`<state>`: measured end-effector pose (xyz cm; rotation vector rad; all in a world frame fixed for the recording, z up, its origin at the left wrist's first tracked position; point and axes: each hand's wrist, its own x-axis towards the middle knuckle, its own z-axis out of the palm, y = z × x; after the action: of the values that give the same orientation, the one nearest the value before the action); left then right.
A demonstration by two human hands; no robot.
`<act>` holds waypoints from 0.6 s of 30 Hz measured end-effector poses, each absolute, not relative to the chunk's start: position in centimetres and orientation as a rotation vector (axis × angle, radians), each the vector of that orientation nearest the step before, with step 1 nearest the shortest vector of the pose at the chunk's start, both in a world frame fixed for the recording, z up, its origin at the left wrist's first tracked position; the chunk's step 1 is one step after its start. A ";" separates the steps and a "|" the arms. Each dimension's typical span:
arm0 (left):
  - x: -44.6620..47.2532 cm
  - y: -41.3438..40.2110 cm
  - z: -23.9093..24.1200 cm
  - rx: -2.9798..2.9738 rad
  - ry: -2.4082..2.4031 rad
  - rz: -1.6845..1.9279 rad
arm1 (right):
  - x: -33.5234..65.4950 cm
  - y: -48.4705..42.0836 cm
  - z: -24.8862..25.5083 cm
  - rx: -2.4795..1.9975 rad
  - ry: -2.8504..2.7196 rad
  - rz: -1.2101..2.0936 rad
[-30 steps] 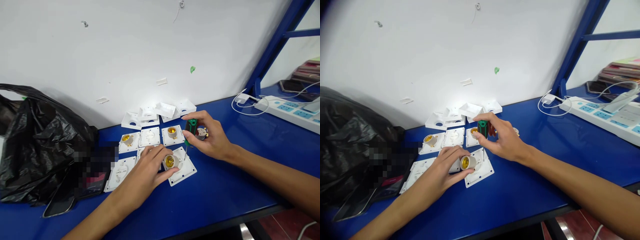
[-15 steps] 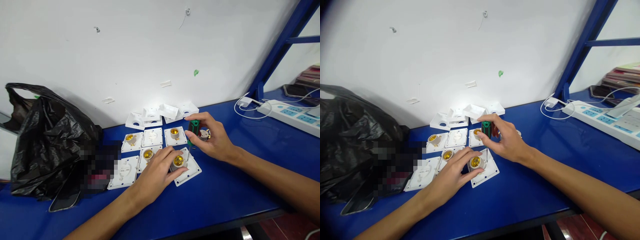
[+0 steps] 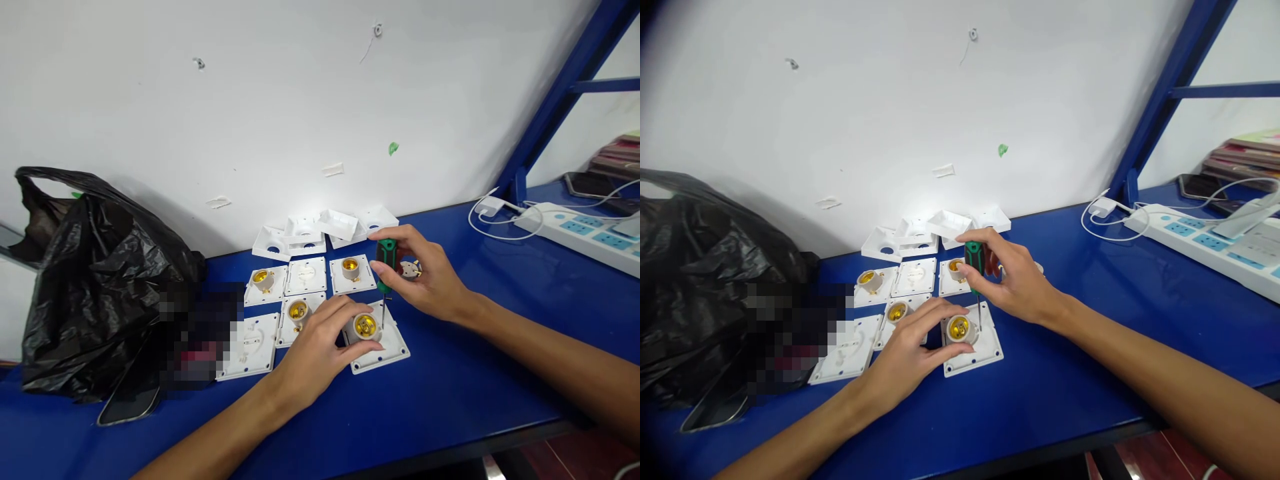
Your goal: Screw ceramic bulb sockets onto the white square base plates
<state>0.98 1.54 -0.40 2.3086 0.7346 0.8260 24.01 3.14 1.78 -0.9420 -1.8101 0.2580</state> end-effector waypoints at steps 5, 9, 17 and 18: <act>1.0 1.5 -0.3 2.303 0.709 0.817 | 23.9 2.9 2.0 -0.921 -1.823 0.289; 1.1 1.6 -0.5 2.314 0.689 0.803 | 23.9 2.8 2.1 -0.908 -1.823 0.299; 1.3 1.8 -0.3 2.331 0.697 0.732 | 23.7 3.0 2.2 -0.896 -1.835 0.295; 1.3 1.7 -0.2 2.335 0.707 0.717 | 23.8 3.0 2.2 -0.897 -1.833 0.285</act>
<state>1.25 1.73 -0.18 2.3351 0.7066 0.7168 23.82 3.03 2.21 -0.8969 -1.8332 0.2854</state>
